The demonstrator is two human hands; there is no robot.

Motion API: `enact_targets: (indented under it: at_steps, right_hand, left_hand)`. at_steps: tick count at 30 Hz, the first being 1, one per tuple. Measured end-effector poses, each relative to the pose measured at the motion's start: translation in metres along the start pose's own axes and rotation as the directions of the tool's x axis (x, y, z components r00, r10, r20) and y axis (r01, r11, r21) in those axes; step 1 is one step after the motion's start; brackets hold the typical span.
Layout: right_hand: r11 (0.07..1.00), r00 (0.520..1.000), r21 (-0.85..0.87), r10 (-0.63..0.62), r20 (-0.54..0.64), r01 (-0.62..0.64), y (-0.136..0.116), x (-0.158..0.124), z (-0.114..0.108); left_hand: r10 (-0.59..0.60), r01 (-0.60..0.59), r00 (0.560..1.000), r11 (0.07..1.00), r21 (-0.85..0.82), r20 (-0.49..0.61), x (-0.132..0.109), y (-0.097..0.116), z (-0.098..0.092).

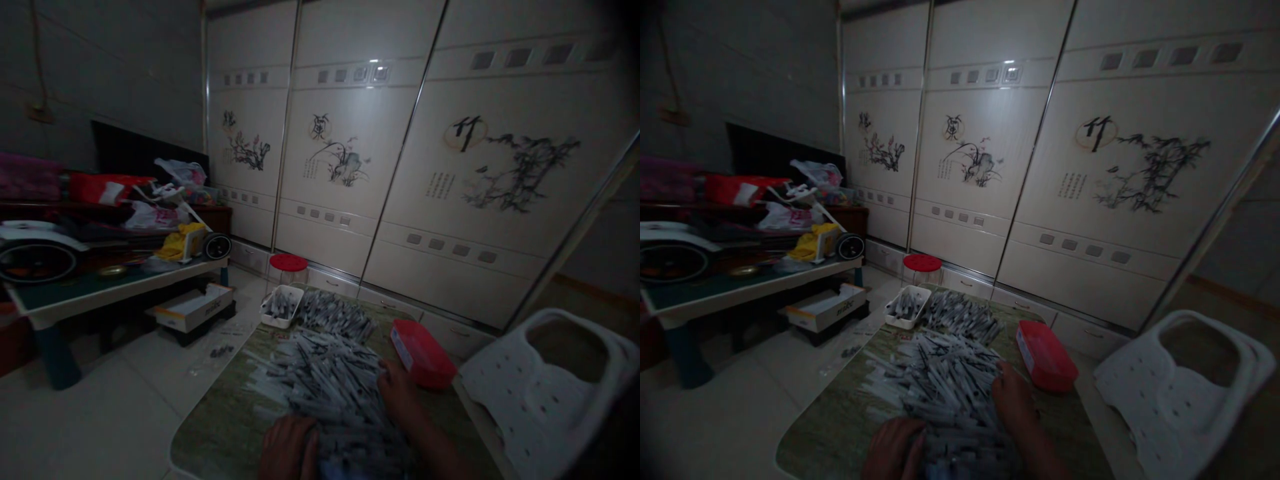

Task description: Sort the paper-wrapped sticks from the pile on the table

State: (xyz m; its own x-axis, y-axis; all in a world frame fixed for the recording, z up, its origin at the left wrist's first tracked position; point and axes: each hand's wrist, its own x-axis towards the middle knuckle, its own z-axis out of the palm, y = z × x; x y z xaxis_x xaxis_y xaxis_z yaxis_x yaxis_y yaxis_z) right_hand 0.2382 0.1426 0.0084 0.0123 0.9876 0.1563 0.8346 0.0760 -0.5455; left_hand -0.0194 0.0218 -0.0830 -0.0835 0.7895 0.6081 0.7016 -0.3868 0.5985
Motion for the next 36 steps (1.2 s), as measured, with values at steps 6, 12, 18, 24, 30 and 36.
enact_targets:
  at_steps: [6,12,18,24,30,36]
  right_hand:
    - [0.997,0.992,0.063,-0.052,0.113,0.045,0.013,-0.039,-0.012]
    - [0.986,0.938,-0.041,-0.141,0.318,0.162,0.015,-0.104,-0.020]
    - [0.943,0.911,-0.213,-0.159,0.381,0.254,0.006,-0.129,-0.014]
    - [0.920,0.913,-0.274,-0.167,0.372,0.280,0.000,-0.133,-0.014]
    - [0.981,0.966,0.111,-0.178,0.186,0.159,-0.019,-0.134,-0.041]
    - [0.523,0.963,0.808,0.145,0.228,-0.270,-0.026,-0.133,-0.044]
  left_hand:
    - [0.135,-0.140,0.988,0.988,0.059,0.075,0.005,0.011,-0.015]
    - [0.154,-0.163,0.981,0.984,0.075,0.117,0.006,0.024,-0.017]
    - [0.157,-0.177,0.970,0.979,0.099,0.188,0.004,0.031,-0.019]
    - [0.170,-0.187,0.970,0.979,0.083,0.175,0.003,0.033,-0.021]
    - [0.180,-0.184,0.977,0.982,0.030,0.114,0.007,0.032,-0.024]
    - [-0.041,0.074,0.991,0.961,-0.265,0.126,-0.001,0.042,-0.011]
